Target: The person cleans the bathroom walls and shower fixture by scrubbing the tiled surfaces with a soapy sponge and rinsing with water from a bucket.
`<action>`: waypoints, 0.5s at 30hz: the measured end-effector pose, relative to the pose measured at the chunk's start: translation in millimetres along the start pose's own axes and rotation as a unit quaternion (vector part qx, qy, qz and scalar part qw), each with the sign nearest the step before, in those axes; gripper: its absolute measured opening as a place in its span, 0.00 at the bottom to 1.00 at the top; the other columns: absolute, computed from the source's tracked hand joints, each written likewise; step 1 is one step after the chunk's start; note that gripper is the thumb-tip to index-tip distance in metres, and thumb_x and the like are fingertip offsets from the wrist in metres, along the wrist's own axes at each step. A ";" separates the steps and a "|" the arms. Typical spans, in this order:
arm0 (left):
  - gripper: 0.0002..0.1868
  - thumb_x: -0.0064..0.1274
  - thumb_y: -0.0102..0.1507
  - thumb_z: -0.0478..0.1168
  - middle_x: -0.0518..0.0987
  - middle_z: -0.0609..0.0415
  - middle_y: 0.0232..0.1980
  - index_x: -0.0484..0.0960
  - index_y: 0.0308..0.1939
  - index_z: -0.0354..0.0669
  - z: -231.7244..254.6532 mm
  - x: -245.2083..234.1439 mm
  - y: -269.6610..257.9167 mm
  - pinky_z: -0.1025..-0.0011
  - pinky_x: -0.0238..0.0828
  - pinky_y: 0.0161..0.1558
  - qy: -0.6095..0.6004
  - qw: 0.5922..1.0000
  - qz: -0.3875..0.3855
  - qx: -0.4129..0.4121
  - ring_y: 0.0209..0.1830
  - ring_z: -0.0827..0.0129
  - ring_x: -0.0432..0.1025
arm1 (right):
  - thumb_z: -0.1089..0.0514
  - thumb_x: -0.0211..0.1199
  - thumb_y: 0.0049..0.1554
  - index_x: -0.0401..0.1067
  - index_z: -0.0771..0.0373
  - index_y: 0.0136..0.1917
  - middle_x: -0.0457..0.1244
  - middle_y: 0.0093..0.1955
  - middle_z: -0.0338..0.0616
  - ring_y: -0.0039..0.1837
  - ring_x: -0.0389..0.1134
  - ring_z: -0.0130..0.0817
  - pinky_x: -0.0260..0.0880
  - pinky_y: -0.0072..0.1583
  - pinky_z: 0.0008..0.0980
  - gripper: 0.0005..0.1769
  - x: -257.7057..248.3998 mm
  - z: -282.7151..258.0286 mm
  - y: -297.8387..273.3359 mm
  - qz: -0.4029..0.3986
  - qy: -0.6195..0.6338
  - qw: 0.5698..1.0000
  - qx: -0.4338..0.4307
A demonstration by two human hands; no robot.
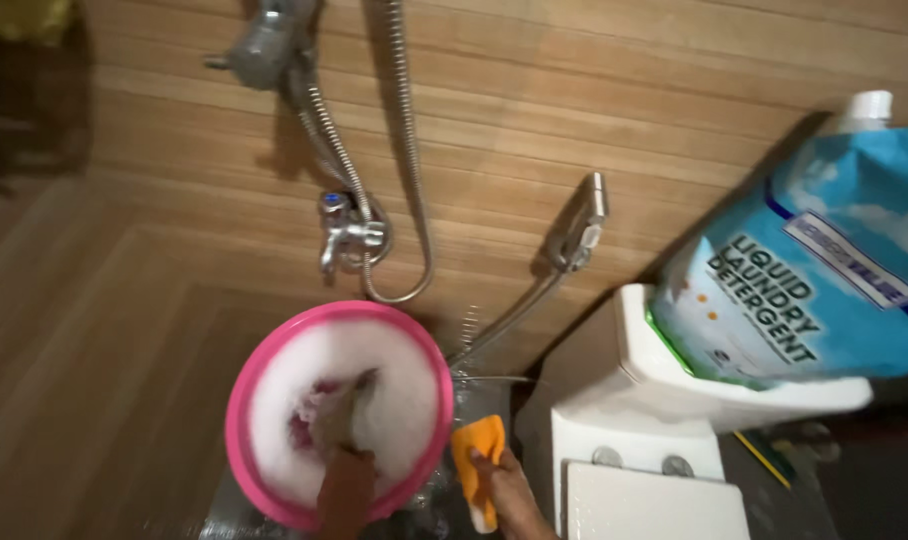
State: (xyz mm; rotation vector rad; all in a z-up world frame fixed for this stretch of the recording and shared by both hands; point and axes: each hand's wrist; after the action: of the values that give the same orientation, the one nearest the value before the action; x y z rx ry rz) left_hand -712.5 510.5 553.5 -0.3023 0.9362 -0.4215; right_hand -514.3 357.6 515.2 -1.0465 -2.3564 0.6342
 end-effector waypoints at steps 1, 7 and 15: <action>0.26 0.50 0.64 0.51 0.81 0.33 0.39 0.71 0.58 0.35 1.2 1.4 3.0 0.52 0.72 0.40 0.003 1.000 -0.010 0.005 0.38 0.44 0.76 | 0.56 0.62 0.60 0.70 0.65 0.64 0.70 0.47 0.50 0.45 0.73 0.39 0.74 0.46 0.35 0.20 10.1 -11.7 -10.1 0.019 -0.019 0.999 0.040; 0.24 0.49 0.64 0.50 0.81 0.34 0.36 0.74 0.57 0.35 7.0 2.0 6.6 0.54 0.72 0.36 0.054 0.996 -0.063 0.032 0.33 0.47 0.75 | 0.65 0.62 0.54 0.62 0.57 0.68 0.68 0.49 0.45 0.46 0.72 0.40 0.74 0.44 0.39 0.29 47.3 -68.9 -46.8 0.030 0.003 0.999 -0.031; 0.22 0.47 0.64 0.48 0.81 0.36 0.32 0.77 0.54 0.34 67.9 90.7 -16.4 0.57 0.72 0.31 0.119 0.963 -0.203 0.129 0.28 0.52 0.75 | 0.68 0.58 0.57 0.69 0.61 0.69 0.67 0.61 0.59 0.62 0.66 0.56 0.66 0.62 0.48 0.26 7.6 -66.0 -28.9 0.022 -0.440 0.857 -0.265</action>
State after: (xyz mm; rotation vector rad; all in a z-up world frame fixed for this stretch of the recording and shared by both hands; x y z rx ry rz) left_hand -612.8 457.8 534.2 -0.2067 1.0402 -0.9672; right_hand -495.6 360.3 585.2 -1.1930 -3.4667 0.5561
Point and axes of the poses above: each hand's wrist, its own y-axis towards the middle knuckle, its own x-axis out of the palm, z = x × y
